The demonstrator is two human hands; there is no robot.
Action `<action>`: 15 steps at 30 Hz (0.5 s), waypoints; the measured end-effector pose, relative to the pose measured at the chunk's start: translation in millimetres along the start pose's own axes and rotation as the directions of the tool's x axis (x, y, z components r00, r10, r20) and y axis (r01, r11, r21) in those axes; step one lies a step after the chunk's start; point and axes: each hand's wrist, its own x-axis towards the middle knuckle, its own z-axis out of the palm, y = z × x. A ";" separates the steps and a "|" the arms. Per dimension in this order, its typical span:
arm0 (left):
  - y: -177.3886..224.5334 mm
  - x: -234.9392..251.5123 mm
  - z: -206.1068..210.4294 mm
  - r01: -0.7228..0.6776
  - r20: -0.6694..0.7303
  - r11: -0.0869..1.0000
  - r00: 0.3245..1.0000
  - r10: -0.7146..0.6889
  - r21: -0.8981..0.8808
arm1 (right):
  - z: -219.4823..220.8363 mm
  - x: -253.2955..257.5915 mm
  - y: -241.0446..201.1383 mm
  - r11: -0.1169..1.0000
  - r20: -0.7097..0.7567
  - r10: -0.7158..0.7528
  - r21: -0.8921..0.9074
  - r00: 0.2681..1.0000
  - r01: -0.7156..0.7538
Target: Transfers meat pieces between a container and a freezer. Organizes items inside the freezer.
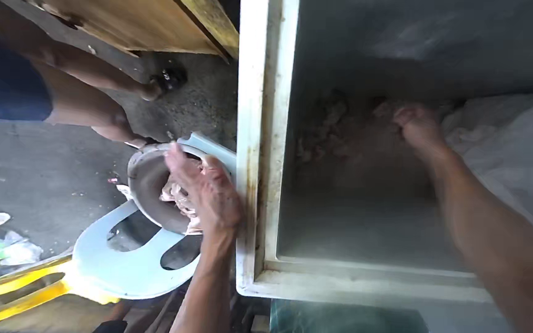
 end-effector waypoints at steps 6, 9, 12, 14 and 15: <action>-5.2 9.6 25.4 -0.023 -0.117 0.980 0.992 0.047 0.198 | 149.5 88.3 126.8 0.903 0.377 -0.028 -0.387 0.926 0.185; -2.8 13.0 28.8 -0.106 -0.169 0.964 0.974 0.150 0.242 | 173.8 68.9 16.6 0.842 0.566 0.263 -0.530 0.782 0.100; 1.8 13.6 31.8 -0.093 -0.213 0.975 0.967 0.136 0.200 | 211.2 71.1 -11.6 0.826 0.557 0.085 -0.503 0.826 0.254; -0.4 13.0 35.2 -0.083 -0.239 0.977 0.962 0.130 0.198 | 235.2 91.4 -13.4 0.803 0.545 0.043 -0.517 0.837 0.295; -2.2 12.5 35.2 -0.081 -0.247 0.978 0.961 0.128 0.191 | 246.1 100.4 -13.8 0.803 0.540 0.042 -0.520 0.841 0.293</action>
